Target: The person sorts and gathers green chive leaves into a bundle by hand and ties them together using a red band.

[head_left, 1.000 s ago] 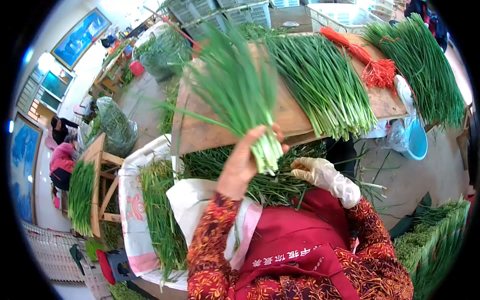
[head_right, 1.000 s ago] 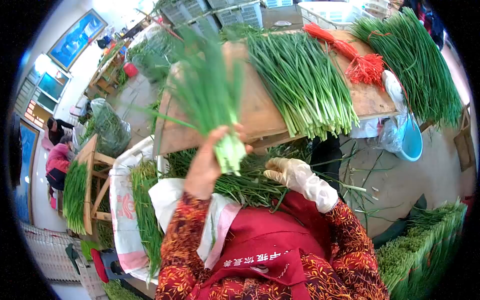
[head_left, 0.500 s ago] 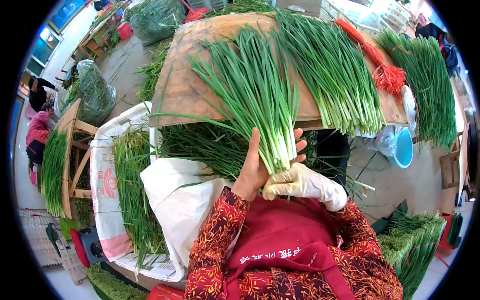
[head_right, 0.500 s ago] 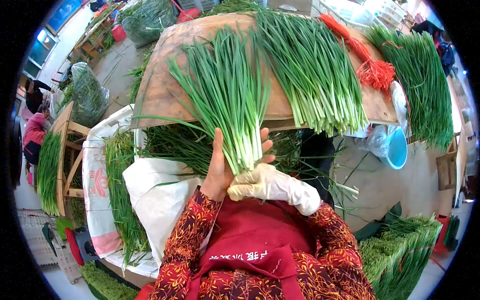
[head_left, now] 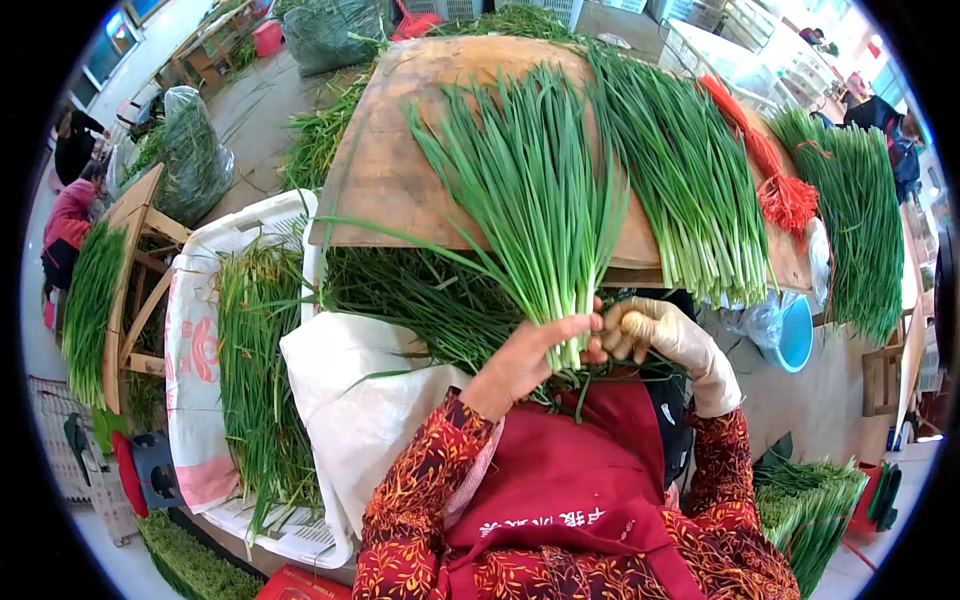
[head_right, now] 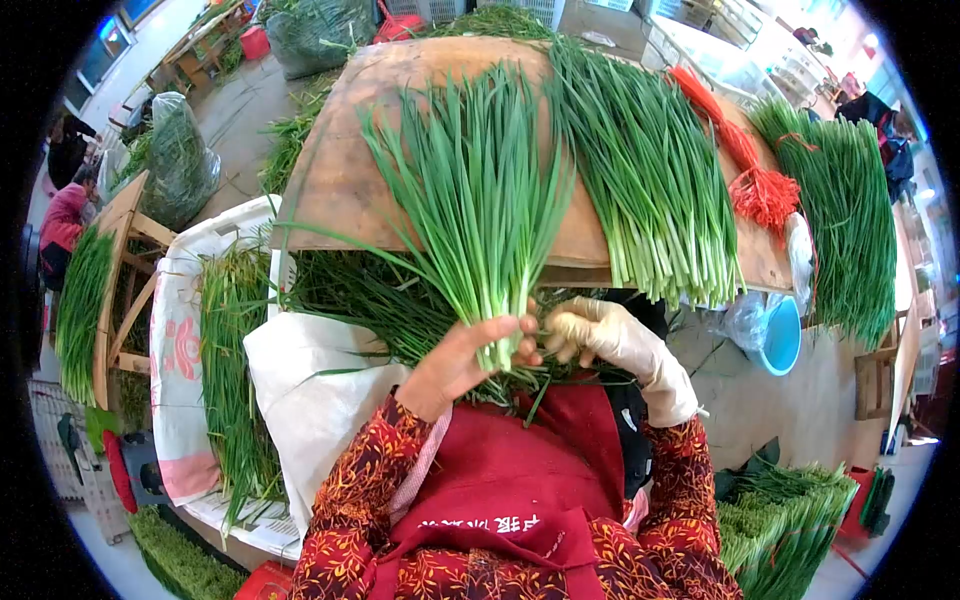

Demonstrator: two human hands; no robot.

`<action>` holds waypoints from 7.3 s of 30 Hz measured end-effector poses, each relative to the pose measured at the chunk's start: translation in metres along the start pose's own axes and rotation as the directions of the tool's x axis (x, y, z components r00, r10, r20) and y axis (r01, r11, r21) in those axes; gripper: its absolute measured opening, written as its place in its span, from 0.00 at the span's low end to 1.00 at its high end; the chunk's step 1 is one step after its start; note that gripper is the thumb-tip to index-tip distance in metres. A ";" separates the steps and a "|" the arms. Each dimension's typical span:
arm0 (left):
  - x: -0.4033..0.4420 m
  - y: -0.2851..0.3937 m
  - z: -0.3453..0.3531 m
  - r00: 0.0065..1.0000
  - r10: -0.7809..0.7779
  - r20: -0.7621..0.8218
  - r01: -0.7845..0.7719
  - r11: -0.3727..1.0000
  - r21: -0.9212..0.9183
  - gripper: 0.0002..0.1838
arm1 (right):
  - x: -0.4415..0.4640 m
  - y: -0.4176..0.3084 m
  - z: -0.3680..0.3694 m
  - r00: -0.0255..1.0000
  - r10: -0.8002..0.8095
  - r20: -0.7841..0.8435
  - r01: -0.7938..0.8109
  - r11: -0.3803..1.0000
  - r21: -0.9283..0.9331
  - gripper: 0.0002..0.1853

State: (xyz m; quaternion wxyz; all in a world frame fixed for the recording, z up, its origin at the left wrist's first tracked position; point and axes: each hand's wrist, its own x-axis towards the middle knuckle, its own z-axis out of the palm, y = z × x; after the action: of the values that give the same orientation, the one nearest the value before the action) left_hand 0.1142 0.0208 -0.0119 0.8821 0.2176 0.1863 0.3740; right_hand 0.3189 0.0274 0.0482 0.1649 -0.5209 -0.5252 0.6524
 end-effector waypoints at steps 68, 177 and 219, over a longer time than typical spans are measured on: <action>0.001 0.195 0.075 0.787 0.545 0.288 -0.600 0.569 0.563 0.31 | 0.103 -0.170 0.032 0.770 -0.575 0.276 0.588 0.808 0.044 0.24; 0.278 0.076 0.125 0.712 0.297 0.637 -0.621 -0.157 0.768 0.26 | -0.150 0.031 -0.079 0.883 -0.465 0.069 0.467 0.852 -0.238 0.18; 0.178 0.019 0.087 0.890 0.439 -0.122 -0.219 0.647 0.730 0.60 | 0.015 -0.011 -0.142 0.699 -0.442 -0.563 0.572 0.818 0.067 0.45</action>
State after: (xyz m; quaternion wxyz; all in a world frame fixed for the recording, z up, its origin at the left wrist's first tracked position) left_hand 0.2620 0.1431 0.0412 0.6121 0.5077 0.3967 0.4584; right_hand 0.4309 0.1160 0.0636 0.5364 -0.4880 -0.5018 0.4716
